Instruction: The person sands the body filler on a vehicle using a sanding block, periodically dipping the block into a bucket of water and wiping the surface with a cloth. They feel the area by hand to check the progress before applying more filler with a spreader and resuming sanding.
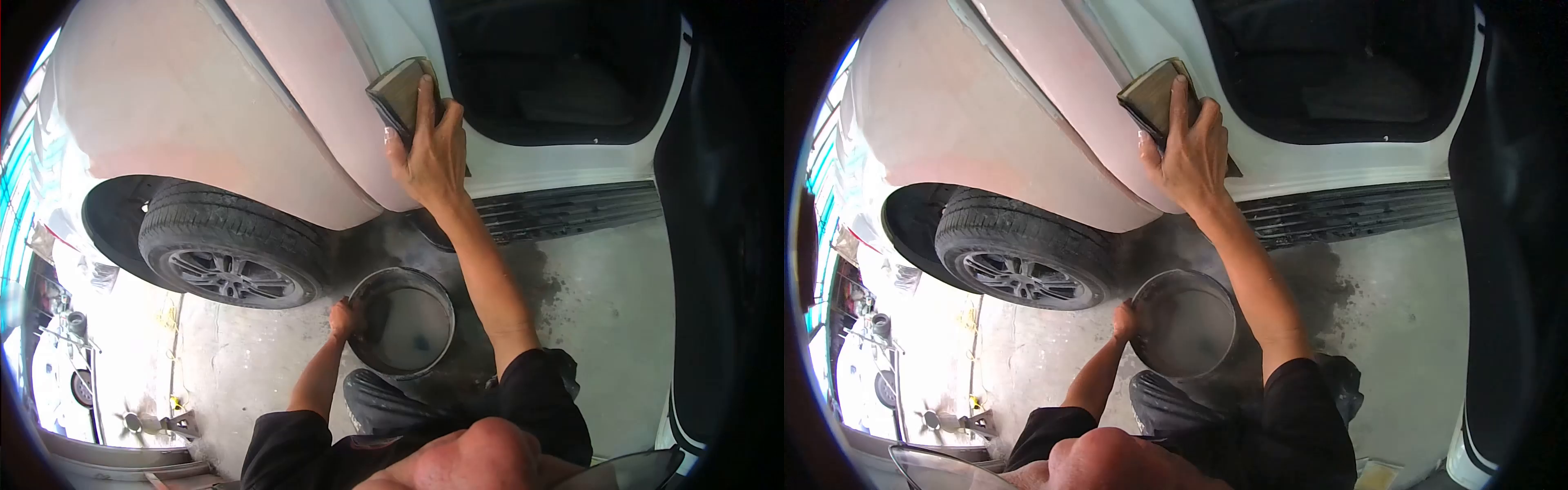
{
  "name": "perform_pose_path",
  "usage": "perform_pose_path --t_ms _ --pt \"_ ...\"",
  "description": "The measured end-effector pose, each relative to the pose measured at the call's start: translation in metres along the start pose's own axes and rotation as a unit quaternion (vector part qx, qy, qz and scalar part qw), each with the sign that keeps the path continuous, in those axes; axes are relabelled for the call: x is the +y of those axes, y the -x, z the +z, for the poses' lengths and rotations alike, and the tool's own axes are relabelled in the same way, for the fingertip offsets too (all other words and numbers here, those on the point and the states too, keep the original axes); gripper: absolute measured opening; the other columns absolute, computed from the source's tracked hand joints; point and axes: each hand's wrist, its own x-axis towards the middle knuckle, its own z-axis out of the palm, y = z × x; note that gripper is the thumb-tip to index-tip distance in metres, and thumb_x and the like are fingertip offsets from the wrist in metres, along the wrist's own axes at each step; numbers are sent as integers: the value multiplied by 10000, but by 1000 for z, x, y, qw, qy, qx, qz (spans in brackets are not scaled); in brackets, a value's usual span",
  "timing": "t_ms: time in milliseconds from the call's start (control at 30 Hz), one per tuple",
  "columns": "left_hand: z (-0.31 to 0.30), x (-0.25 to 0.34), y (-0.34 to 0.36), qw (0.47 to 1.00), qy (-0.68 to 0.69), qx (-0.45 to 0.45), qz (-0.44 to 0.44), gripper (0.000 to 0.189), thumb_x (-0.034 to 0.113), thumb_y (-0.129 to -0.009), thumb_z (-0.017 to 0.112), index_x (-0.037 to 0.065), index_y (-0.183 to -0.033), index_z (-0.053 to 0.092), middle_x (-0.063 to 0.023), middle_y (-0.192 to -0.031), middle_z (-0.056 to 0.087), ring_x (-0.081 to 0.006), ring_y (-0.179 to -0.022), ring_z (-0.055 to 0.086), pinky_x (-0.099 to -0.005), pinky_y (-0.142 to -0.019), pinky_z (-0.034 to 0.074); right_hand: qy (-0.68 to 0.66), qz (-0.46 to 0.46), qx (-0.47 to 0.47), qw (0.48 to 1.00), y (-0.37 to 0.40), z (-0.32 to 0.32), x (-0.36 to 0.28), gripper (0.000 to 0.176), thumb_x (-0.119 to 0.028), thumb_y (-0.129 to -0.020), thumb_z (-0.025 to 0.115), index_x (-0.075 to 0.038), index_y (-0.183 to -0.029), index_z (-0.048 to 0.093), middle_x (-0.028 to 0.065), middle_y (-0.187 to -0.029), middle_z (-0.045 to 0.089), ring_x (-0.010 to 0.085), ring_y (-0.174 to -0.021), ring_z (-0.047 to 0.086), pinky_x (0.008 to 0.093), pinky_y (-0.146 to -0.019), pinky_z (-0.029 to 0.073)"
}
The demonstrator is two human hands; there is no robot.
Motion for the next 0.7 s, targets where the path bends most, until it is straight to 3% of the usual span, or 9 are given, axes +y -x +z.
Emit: perform_pose_path --t_ms 100,300,500,700 --pt "1 2 -1 1000 -4 7 -4 490 479 -912 640 46 -1135 689 -269 -1009 719 -469 -1000 685 -529 -863 552 -3 -1 -18 1000 4 -2 -2 873 -284 -883 675 57 -1569 256 291 -1180 424 447 -1037 531 481 -931 493" --pt "10 -10 -7 1000 26 5 7 485 480 -899 649 49 -1112 703 -271 -1001 720 -458 -991 692 -526 -852 556 -115 -55 -23 992 4 -8 18 989 -292 -830 797 59 -1569 241 283 -1253 464 404 -1093 520 503 -950 456" --pt "8 -1 0 999 21 27 -4 472 474 -883 656 60 -1105 705 -253 -987 729 -452 -977 697 -527 -838 559 -84 -43 148 985 -20 -5 14 1148 -372 -719 915 40 -1561 252 248 -1257 520 380 -1093 525 496 -942 455" --pt "-7 16 11 1000 14 8 -23 451 459 -892 649 65 -1108 692 -241 -1002 730 -441 -996 694 -527 -859 555 -24 -66 117 991 -20 -4 12 1146 -438 -707 915 67 -1511 272 263 -1253 485 384 -1082 568 481 -836 564"
